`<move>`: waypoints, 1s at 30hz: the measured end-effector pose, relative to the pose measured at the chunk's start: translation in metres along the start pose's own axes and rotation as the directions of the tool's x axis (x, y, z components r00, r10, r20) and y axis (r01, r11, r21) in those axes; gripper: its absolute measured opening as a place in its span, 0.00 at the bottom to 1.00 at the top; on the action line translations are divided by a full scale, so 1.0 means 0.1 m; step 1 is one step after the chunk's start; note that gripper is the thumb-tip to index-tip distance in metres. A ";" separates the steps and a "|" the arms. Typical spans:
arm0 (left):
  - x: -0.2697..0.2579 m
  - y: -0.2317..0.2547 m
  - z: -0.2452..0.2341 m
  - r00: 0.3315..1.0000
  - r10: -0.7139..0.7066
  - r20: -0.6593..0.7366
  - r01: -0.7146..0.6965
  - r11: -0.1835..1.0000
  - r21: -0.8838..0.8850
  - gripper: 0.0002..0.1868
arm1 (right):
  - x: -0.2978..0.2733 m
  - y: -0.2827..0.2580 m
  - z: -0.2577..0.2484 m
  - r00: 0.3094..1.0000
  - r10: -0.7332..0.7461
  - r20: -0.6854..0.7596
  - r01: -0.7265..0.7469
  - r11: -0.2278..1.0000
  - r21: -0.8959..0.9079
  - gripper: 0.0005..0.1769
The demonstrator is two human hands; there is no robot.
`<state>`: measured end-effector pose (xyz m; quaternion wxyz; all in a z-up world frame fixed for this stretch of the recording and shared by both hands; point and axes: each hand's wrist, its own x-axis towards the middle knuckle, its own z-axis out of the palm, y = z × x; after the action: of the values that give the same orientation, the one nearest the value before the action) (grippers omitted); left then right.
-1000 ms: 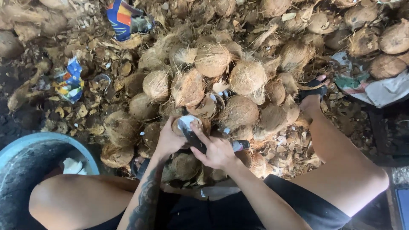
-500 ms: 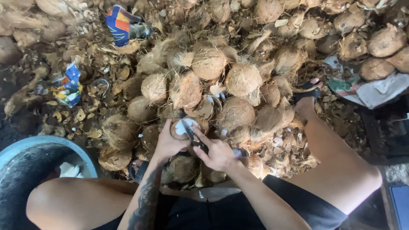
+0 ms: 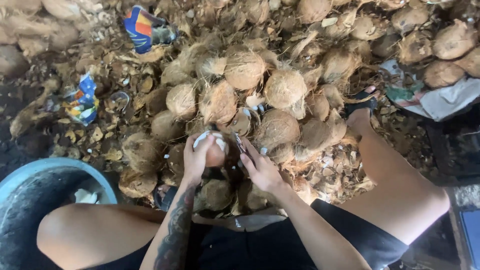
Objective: The person sits on the ground surrounded by a large pile of coconuts and uses a large knife to peel the husk off a coconut. They rotate the coconut in their hands while striking it repeatedly with the blade to remove the fibrous outer layer.
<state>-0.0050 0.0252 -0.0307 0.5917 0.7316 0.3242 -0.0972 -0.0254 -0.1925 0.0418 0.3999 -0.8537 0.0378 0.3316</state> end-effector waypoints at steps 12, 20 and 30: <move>-0.17 0.18 0.23 0.965 -0.145 -0.221 0.100 0.974 -0.202 0.29 | 0.14 0.24 0.52 0.884 -0.461 -0.074 0.412 0.845 -0.340 0.42; 0.02 -0.05 0.27 0.939 -0.172 -0.298 0.116 0.973 -0.198 0.27 | 0.28 -0.03 0.45 0.947 -0.316 -0.059 0.289 0.917 -0.273 0.40; -0.08 0.01 0.32 0.959 -0.089 -0.269 0.039 0.982 -0.185 0.21 | -0.08 -0.35 0.14 0.994 -0.096 -0.054 0.087 0.985 -0.146 0.35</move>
<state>-0.0021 -0.0077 -0.0348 0.6003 0.6712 0.4346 0.0160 -0.0272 -0.1609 0.0627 0.3508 -0.8907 -0.0132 0.2888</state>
